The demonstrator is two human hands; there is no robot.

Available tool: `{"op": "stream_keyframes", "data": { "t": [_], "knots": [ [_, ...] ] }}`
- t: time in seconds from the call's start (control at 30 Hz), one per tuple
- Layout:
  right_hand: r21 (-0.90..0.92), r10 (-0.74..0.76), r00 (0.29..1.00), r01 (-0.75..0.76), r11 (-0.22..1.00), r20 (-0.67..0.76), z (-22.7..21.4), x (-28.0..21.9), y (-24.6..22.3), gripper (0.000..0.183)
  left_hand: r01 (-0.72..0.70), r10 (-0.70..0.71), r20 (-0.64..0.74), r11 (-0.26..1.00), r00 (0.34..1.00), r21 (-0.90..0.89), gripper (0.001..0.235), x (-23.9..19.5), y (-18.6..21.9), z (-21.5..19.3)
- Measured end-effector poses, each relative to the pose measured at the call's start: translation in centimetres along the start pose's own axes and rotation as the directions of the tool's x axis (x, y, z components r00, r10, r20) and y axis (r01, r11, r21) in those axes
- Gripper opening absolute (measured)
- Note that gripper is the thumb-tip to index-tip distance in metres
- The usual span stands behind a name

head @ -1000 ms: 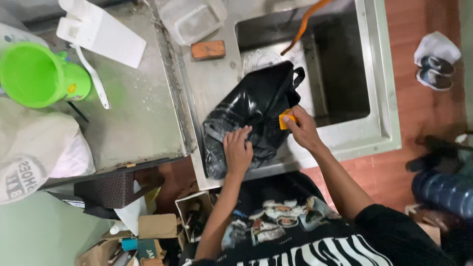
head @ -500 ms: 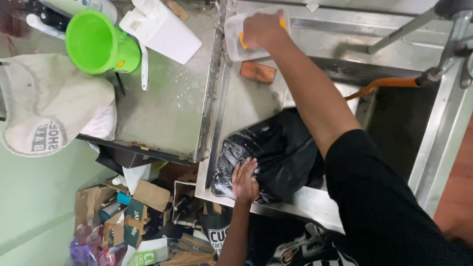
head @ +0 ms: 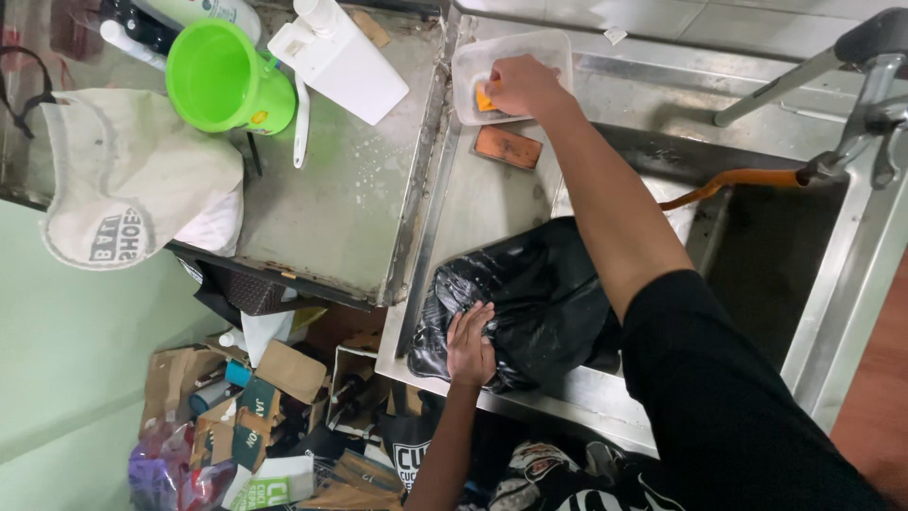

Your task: The person scrubs a black bag with a yellow brush in a stainless steel sink. They repeatedly rub the bag's surface and edges, then rinse it under running water.

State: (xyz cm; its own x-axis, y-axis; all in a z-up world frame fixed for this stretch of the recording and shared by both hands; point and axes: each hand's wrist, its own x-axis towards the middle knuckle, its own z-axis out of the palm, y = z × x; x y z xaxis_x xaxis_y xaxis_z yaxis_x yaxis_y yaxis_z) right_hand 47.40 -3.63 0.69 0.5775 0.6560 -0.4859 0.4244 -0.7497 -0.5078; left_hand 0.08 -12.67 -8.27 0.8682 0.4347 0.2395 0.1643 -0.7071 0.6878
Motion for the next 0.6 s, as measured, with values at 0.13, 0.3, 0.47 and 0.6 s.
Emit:
{"op": "stream_keyframes", "data": {
  "t": [0.13, 0.3, 0.47, 0.6],
  "knots": [
    [0.072, -0.309, 0.808, 0.395, 0.916, -0.502, 1.4, -10.1, 2.8, 0.028, -0.005, 0.007, 0.026, 0.998, 1.0, -0.063, 0.041, -0.1, -0.6, -0.4],
    [-0.057, -0.209, 0.637, 0.251, 0.966, -0.742, 13.5, -23.3, 12.7, 0.046, 0.041, -0.025, 0.119, 0.991, 0.993, -0.129, 0.048, -1.0, -2.2, -0.5],
    [-0.227, -0.218, 0.729, 0.089, 0.97, -0.649, 25.7, -28.2, 9.1, 0.044, -0.04, 0.059, 0.106, 0.983, 0.993, -0.177, 0.044, -0.2, -3.1, -0.9],
    [-0.106, -0.475, 0.729, 0.492, 0.864, -0.493, 29.9, -30.9, 3.5, 0.041, -0.02, 0.063, 0.206, 0.978, 0.976, -0.208, 0.061, -1.0, -4.2, -1.6]
  ]
}}
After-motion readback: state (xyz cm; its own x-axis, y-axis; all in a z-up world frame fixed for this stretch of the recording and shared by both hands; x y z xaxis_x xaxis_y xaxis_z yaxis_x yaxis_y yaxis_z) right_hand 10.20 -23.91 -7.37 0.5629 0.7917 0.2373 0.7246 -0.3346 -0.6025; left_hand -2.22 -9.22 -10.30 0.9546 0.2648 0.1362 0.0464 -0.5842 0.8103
